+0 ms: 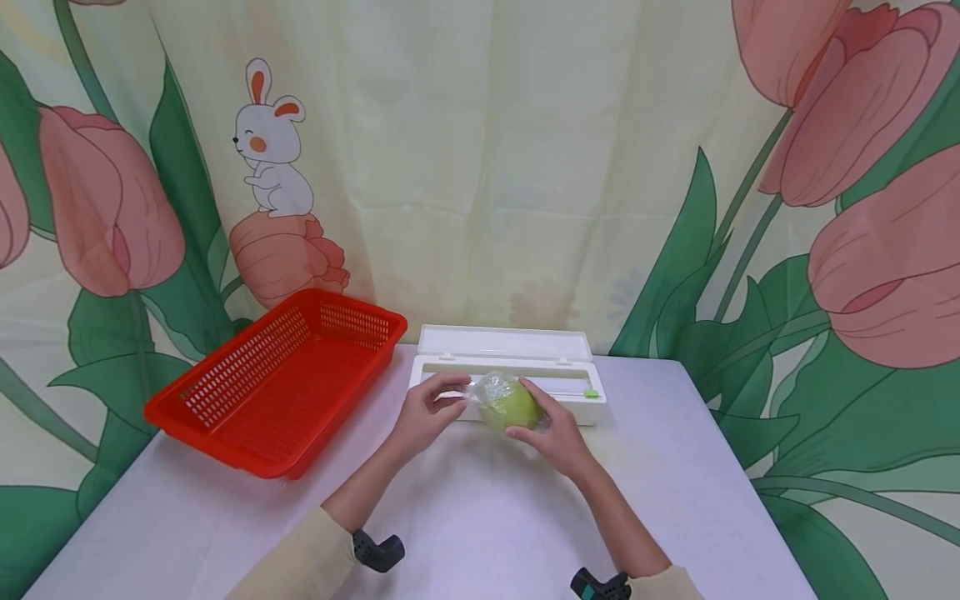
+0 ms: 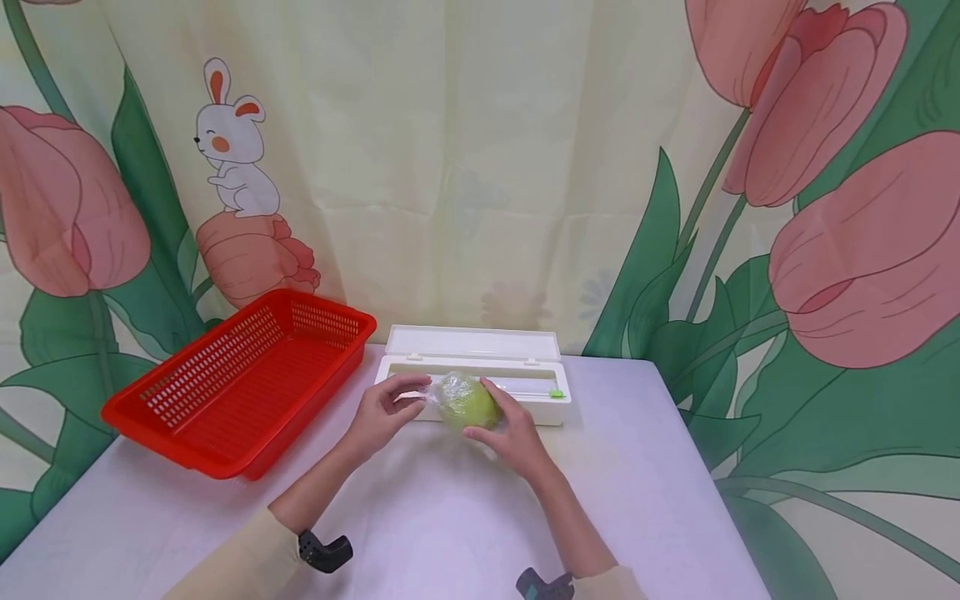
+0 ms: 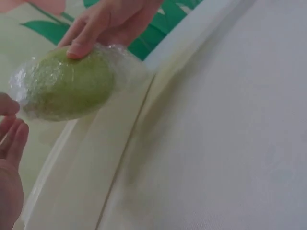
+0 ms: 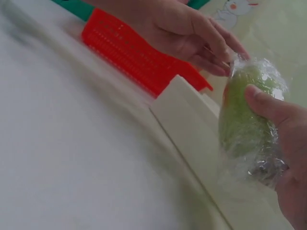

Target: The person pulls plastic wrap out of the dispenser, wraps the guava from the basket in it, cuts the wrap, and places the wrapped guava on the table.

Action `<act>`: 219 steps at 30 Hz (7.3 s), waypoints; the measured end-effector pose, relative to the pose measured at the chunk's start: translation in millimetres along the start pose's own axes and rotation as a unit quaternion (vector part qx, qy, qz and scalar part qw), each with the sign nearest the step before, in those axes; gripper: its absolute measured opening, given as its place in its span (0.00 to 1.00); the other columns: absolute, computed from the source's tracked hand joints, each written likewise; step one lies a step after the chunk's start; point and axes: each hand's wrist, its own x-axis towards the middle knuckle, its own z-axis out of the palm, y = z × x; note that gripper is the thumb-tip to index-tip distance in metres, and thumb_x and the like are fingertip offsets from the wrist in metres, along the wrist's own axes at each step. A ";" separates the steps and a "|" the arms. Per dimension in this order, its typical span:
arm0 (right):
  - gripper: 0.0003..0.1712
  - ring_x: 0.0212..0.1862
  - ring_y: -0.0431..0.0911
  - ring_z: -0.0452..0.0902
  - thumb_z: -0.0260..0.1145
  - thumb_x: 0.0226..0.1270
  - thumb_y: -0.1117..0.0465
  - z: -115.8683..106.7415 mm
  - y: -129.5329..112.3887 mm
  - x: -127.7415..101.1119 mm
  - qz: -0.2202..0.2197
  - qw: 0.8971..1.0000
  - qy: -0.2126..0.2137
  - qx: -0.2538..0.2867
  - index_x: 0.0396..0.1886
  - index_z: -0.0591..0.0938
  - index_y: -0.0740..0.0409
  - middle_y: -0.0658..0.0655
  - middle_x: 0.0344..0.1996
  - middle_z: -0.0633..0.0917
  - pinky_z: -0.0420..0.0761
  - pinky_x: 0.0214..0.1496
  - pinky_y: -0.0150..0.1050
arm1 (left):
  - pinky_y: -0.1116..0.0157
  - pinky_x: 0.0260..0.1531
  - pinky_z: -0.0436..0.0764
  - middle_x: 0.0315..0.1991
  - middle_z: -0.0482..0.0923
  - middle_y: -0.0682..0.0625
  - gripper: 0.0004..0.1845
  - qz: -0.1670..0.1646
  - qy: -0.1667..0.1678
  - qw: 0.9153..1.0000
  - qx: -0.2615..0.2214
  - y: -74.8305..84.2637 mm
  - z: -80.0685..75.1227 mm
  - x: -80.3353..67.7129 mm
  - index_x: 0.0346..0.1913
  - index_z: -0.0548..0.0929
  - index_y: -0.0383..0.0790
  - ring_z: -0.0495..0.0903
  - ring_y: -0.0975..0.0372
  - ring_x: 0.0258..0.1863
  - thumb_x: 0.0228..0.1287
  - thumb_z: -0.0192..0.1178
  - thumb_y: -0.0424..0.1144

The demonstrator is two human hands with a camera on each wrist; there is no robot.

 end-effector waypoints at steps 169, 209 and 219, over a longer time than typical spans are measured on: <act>0.30 0.42 0.44 0.74 0.35 0.73 0.44 12.6 -17.6 -17.6 0.049 0.954 -0.181 0.235 0.60 0.66 0.61 0.60 0.41 0.75 0.78 0.46 0.40 | 0.61 0.52 0.77 0.61 0.68 0.45 0.33 -0.077 -0.222 0.967 -0.092 -8.2 15.0 6.4 0.65 0.60 0.44 0.70 0.57 0.59 0.57 0.59 0.42; 0.36 0.39 0.38 0.74 0.70 0.45 0.39 14.9 -41.9 -14.4 -0.048 0.996 -0.022 -0.071 0.56 0.72 0.39 0.42 0.44 0.80 0.77 0.35 0.31 | 0.52 0.61 0.67 0.58 0.74 0.51 0.23 -0.173 0.004 0.978 0.119 7.5 38.1 11.2 0.61 0.72 0.51 0.70 0.56 0.60 0.67 0.44 0.55; 0.39 0.37 0.36 0.71 0.72 0.41 0.40 20.7 -46.3 -13.3 -0.101 0.983 0.040 -0.150 0.54 0.72 0.49 0.45 0.43 0.77 0.74 0.33 0.28 | 0.68 0.30 0.75 0.31 0.82 0.45 0.20 -0.173 0.055 0.980 0.075 -3.8 41.8 10.6 0.35 0.84 0.37 0.75 0.65 0.28 0.66 0.40 0.39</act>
